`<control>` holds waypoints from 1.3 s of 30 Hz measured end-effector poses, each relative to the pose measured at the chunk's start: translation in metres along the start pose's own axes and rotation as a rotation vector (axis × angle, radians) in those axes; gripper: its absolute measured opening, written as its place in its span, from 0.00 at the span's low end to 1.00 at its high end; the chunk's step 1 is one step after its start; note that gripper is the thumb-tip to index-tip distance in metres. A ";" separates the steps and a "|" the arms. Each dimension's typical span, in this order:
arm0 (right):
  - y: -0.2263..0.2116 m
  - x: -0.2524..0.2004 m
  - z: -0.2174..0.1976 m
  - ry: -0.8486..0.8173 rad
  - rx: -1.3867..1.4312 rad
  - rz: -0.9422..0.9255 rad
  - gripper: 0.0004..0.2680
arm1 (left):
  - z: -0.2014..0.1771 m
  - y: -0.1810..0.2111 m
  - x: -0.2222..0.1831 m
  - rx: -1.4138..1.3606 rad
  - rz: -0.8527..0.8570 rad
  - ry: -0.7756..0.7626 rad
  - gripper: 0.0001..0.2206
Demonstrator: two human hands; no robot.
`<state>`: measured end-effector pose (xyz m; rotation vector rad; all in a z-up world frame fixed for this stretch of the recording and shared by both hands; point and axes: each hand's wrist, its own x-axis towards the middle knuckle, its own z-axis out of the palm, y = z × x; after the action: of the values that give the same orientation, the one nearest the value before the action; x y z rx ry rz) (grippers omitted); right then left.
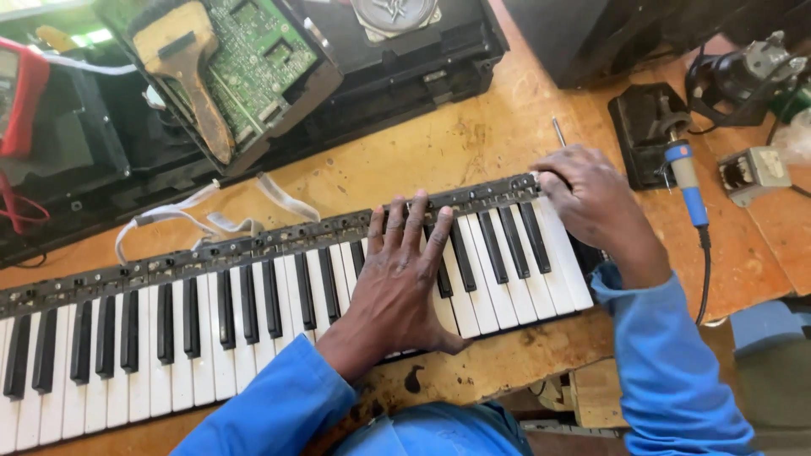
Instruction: Disassembling an electronic keyboard to clean the internal circuit board using a screwdriver, brush, and cleaning solution.
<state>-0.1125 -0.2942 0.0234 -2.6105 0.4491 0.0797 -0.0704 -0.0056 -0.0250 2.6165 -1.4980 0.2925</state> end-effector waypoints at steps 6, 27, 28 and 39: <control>0.016 0.026 0.007 -0.013 0.006 -0.101 0.11 | 0.004 0.001 0.000 0.167 -0.022 0.080 0.97; 0.016 0.004 0.016 0.260 0.120 -0.366 0.13 | 0.009 0.002 0.001 0.096 -0.036 0.057 0.96; 0.019 0.005 0.021 0.268 0.119 -0.358 0.13 | 0.009 0.002 0.001 0.095 -0.025 0.060 0.96; 0.023 0.009 0.042 0.405 -0.081 -0.368 0.15 | 0.010 0.004 0.001 0.018 -0.056 0.052 0.92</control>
<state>-0.1103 -0.2960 -0.0252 -2.7428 0.0906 -0.5708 -0.0719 -0.0100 -0.0348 2.6385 -1.4096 0.3675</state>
